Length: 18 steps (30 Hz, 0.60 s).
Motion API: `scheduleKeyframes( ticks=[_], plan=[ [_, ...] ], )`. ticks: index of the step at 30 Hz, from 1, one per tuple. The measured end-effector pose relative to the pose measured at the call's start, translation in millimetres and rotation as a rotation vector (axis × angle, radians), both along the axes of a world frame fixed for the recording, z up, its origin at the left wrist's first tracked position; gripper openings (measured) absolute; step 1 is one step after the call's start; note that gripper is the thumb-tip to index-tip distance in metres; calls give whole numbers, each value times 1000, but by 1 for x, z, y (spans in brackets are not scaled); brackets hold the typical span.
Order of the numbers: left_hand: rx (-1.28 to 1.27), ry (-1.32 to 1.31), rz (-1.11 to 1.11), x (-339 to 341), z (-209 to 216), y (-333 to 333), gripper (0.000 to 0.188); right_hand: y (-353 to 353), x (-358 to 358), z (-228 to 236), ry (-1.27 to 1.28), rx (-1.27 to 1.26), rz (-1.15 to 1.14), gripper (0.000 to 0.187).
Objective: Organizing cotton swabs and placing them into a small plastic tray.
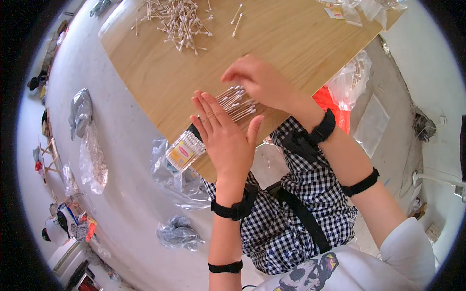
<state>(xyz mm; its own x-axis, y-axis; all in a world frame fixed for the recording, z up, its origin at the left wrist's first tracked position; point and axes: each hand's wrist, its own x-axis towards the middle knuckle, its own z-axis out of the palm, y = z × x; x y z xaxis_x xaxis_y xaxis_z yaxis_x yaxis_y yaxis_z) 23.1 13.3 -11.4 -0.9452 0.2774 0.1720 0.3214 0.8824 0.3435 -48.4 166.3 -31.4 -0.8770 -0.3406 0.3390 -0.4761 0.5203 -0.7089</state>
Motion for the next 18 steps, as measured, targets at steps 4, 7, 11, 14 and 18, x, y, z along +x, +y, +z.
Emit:
scheduleKeyframes(
  ticks=[4,7,11,14,18],
  plan=[
    [-114,4,-35,-5,7,1,98,4,20,-4,-149,-444,-438,16],
    [-151,-20,-64,-8,-7,13,100,3,25,-6,-124,-517,-527,17],
    [-161,-38,-75,20,-7,21,102,1,26,-6,-110,-526,-591,15],
    [-158,-73,-40,26,-6,23,103,0,25,-7,-81,-496,-557,15],
    [-207,-13,-12,-3,-10,23,101,1,27,-4,-132,-504,-537,16]
  ],
)
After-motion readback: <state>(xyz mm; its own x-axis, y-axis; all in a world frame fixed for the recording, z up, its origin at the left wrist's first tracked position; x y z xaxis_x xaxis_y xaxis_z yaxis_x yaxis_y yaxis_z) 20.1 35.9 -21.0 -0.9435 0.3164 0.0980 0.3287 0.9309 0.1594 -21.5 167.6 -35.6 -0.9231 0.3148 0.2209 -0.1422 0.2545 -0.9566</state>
